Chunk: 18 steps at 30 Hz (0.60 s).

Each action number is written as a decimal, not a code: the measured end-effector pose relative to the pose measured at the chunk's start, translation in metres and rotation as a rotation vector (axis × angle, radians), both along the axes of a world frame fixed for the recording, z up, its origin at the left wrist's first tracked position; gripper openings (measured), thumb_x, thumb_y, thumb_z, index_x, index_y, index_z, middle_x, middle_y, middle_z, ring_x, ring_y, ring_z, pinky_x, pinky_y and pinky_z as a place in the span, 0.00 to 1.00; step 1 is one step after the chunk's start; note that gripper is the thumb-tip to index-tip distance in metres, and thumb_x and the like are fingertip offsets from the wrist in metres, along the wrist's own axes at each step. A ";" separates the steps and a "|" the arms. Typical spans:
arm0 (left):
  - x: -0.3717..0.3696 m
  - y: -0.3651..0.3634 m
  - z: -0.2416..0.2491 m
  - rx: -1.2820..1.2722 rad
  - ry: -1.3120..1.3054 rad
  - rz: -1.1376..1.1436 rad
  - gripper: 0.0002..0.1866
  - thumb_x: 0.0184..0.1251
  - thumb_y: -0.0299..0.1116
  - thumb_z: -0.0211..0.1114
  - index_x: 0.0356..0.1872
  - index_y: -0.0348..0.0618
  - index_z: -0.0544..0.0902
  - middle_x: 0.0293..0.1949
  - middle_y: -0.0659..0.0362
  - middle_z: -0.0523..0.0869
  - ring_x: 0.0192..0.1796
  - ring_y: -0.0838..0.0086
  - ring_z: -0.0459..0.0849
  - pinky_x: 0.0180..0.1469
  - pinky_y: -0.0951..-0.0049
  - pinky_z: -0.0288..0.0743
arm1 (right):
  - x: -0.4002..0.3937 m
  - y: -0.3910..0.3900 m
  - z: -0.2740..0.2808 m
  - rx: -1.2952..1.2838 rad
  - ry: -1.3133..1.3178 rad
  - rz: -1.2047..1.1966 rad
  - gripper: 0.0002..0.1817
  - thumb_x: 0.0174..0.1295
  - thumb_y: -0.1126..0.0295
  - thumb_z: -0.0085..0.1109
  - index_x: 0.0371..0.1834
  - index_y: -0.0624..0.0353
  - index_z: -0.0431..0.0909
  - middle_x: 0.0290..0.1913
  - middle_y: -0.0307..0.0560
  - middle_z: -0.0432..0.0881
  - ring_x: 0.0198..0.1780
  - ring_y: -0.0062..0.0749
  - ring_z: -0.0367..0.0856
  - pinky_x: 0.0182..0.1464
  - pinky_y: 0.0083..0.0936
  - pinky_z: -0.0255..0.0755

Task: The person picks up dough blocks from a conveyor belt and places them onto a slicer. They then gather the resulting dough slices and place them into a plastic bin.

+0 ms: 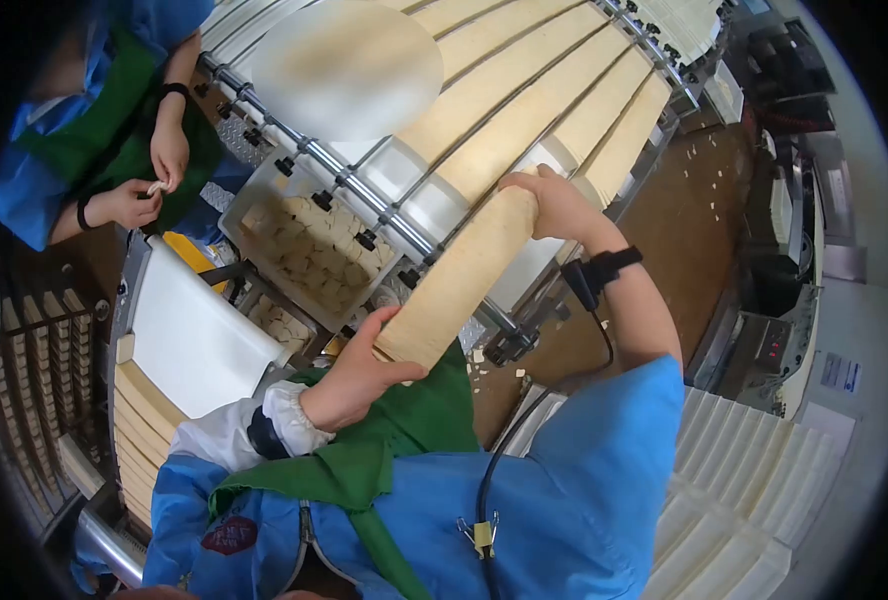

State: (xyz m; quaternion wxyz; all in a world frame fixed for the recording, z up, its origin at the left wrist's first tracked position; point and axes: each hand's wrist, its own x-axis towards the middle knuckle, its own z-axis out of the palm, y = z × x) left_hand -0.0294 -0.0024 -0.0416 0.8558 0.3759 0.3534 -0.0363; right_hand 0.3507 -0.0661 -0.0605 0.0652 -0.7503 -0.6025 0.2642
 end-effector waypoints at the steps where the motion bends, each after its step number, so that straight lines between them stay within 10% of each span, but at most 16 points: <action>1: 0.009 -0.002 0.003 -0.042 0.017 -0.013 0.45 0.60 0.18 0.74 0.78 0.41 0.61 0.66 0.54 0.77 0.65 0.69 0.80 0.62 0.70 0.78 | 0.011 -0.002 -0.013 0.015 0.044 0.051 0.39 0.42 0.76 0.79 0.63 0.40 0.78 0.49 0.50 0.79 0.55 0.56 0.80 0.58 0.42 0.78; 7: 0.054 -0.006 -0.003 0.071 0.037 -0.022 0.45 0.63 0.17 0.71 0.80 0.37 0.57 0.64 0.53 0.79 0.63 0.68 0.81 0.63 0.69 0.77 | 0.046 -0.002 -0.039 -0.045 -0.073 -0.127 0.41 0.47 0.81 0.70 0.69 0.43 0.73 0.58 0.60 0.77 0.61 0.62 0.76 0.63 0.46 0.74; 10: 0.083 0.001 -0.007 0.089 -0.019 -0.002 0.45 0.67 0.20 0.69 0.81 0.36 0.54 0.63 0.52 0.80 0.62 0.68 0.82 0.64 0.68 0.77 | 0.039 -0.015 -0.027 0.477 -0.575 -0.007 0.37 0.50 0.82 0.66 0.68 0.53 0.72 0.59 0.61 0.77 0.62 0.62 0.77 0.65 0.49 0.72; 18: 0.106 -0.002 -0.049 0.317 0.131 -0.006 0.39 0.73 0.26 0.70 0.77 0.39 0.55 0.51 0.52 0.86 0.50 0.76 0.86 0.50 0.77 0.81 | -0.106 -0.067 -0.007 0.440 -0.081 -0.338 0.14 0.58 0.70 0.70 0.44 0.63 0.81 0.42 0.55 0.81 0.47 0.52 0.78 0.51 0.43 0.75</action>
